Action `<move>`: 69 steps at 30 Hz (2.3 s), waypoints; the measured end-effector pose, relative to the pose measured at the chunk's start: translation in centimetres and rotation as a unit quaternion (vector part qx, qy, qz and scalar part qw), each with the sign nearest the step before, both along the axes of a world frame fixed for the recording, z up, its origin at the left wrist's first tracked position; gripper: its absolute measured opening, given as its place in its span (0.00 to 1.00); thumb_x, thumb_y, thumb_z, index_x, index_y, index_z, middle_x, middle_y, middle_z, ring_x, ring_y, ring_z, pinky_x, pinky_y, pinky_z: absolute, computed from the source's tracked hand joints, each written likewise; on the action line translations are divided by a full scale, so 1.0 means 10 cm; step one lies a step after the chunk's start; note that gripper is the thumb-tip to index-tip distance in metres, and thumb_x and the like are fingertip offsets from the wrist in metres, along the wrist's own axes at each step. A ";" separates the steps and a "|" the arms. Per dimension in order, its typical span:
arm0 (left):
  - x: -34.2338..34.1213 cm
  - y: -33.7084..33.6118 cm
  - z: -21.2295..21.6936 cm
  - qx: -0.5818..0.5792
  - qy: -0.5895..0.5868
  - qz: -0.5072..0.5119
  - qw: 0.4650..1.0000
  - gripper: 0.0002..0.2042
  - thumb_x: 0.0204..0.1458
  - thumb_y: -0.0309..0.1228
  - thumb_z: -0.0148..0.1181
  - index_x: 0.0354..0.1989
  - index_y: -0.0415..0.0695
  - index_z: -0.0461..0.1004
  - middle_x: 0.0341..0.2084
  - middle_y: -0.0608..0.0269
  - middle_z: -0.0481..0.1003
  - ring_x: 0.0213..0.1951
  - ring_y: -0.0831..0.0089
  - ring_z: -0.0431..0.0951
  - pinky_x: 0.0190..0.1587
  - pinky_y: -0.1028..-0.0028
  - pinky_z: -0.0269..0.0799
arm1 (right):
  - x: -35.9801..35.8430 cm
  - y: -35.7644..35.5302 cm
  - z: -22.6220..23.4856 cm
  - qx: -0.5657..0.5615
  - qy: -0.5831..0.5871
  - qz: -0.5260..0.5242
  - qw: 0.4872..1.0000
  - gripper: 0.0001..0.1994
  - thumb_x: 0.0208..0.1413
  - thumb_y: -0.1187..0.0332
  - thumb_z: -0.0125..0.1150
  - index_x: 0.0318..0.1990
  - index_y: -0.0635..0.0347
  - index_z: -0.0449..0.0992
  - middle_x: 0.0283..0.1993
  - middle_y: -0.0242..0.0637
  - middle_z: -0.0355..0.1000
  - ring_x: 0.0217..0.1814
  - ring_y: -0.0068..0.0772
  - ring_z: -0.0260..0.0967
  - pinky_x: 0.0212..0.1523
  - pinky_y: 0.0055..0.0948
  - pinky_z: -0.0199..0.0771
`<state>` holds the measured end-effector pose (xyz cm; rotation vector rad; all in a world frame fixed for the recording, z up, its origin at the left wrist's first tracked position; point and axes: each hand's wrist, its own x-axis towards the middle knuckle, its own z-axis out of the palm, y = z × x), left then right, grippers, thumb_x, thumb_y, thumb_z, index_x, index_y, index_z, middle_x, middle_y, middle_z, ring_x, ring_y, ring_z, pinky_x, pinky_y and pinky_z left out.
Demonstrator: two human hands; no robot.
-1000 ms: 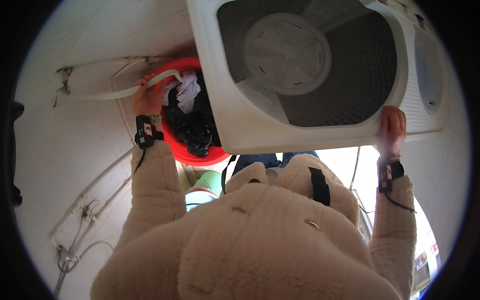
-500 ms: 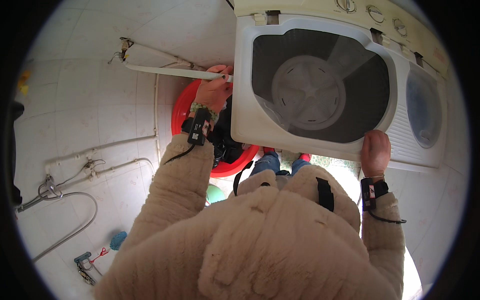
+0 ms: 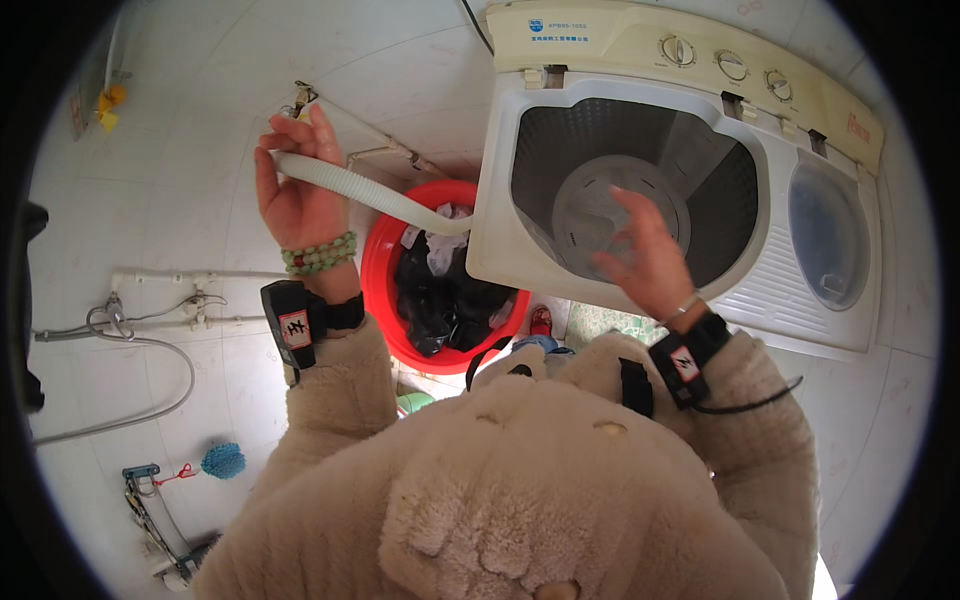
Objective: The person uses a flexible hose to spray water inside the empty drum of a top-loading washing machine. They repeatedly direct the hose into different areas of the drum, then adjust the machine's control knobs. The person continues rinsing the interior surfaces throughout the clip.
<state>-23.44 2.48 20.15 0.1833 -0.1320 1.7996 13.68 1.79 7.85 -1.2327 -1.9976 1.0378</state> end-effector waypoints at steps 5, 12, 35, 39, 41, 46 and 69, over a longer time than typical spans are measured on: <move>0.41 -0.04 0.01 -0.034 -0.028 0.025 0.999 0.05 0.61 0.26 0.55 0.35 0.36 0.72 0.37 0.59 0.79 0.50 0.62 0.78 0.70 0.50 0.57 | -1.40 0.04 0.05 -0.042 0.155 0.175 0.971 0.38 0.52 0.68 0.72 0.69 0.54 0.58 0.53 0.38 0.69 0.35 0.23 0.71 0.33 0.26 0.75; 0.01 -0.43 0.06 0.003 0.057 -0.011 0.998 0.09 0.61 0.31 0.57 0.36 0.37 0.76 0.37 0.59 0.80 0.50 0.62 0.77 0.69 0.53 0.59 | -1.97 0.40 0.22 -0.239 0.265 0.153 0.921 0.08 0.57 0.66 0.67 0.40 0.58 0.75 0.28 0.30 0.72 0.28 0.25 0.70 0.29 0.27 0.71; -3.82 1.51 -1.62 -0.447 0.762 0.346 0.316 0.32 0.50 0.38 0.62 0.63 0.35 0.66 0.55 0.39 0.72 0.58 0.43 0.71 0.61 0.60 0.67 | 0.02 -0.43 -0.02 0.016 -0.084 -0.169 0.982 0.03 0.50 0.80 0.55 0.30 0.63 0.70 0.36 0.39 0.71 0.39 0.36 0.68 0.45 0.31 0.70; -4.59 1.82 -1.88 -0.317 0.893 0.296 0.117 0.28 0.50 0.34 0.61 0.61 0.39 0.68 0.52 0.42 0.74 0.55 0.45 0.73 0.58 0.59 0.68 | -0.29 -0.67 0.18 0.054 -0.151 -0.181 0.970 0.03 0.52 0.80 0.57 0.33 0.63 0.71 0.43 0.46 0.73 0.46 0.44 0.71 0.49 0.35 0.71; -4.98 1.95 -2.03 -0.210 0.939 0.270 0.045 0.26 0.50 0.32 0.61 0.61 0.41 0.69 0.50 0.43 0.75 0.53 0.46 0.74 0.56 0.59 0.69 | -0.38 -0.74 0.29 0.010 -0.175 -0.213 0.961 0.04 0.50 0.81 0.58 0.33 0.64 0.73 0.46 0.46 0.73 0.45 0.42 0.72 0.45 0.33 0.73; -5.64 2.70 -2.45 -0.172 0.959 0.222 0.032 0.24 0.50 0.28 0.59 0.59 0.47 0.73 0.45 0.46 0.77 0.49 0.47 0.76 0.53 0.57 0.72 | -0.50 -0.78 0.35 0.036 -0.185 -0.246 0.951 0.07 0.51 0.78 0.66 0.37 0.65 0.75 0.46 0.45 0.74 0.43 0.48 0.75 0.44 0.36 0.77; 1.04 -0.64 -0.52 0.098 0.783 -0.394 0.471 0.28 0.60 0.30 0.58 0.68 0.36 0.60 0.42 0.60 0.76 0.39 0.77 0.75 0.46 0.76 0.72 | -0.42 -0.80 0.20 0.180 -0.193 -0.115 0.958 0.09 0.48 0.68 0.65 0.38 0.55 0.75 0.44 0.38 0.71 0.41 0.46 0.75 0.40 0.40 0.79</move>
